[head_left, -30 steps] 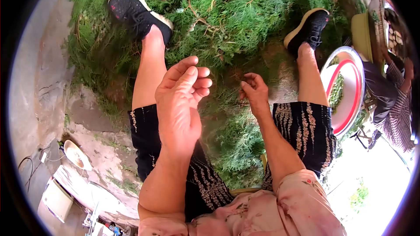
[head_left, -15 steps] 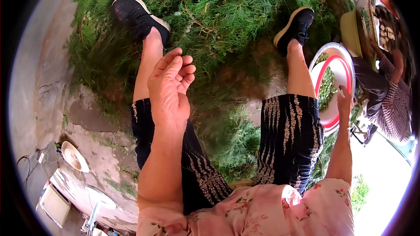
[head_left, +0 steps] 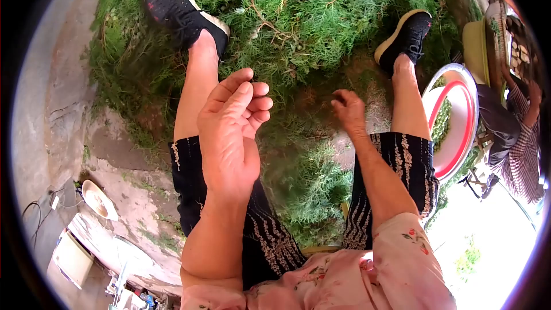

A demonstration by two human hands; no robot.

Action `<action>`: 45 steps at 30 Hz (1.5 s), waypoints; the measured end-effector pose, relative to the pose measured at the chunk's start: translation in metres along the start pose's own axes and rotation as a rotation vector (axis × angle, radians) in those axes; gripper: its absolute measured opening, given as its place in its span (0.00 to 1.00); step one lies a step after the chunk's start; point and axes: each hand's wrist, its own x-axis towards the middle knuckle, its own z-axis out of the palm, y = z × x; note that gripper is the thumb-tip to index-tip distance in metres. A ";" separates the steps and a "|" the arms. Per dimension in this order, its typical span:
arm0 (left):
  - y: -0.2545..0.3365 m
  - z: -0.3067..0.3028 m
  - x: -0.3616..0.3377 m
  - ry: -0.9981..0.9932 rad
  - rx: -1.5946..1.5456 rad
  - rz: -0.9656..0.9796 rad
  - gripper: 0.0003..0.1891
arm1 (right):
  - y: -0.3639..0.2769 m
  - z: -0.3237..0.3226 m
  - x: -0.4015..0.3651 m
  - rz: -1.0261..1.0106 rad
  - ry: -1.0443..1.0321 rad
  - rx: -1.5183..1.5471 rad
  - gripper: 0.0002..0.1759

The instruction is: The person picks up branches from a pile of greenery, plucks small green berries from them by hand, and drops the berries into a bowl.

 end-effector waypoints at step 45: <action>-0.003 0.000 0.005 0.032 0.017 0.024 0.08 | -0.081 0.085 -0.034 0.112 -0.190 -0.311 0.32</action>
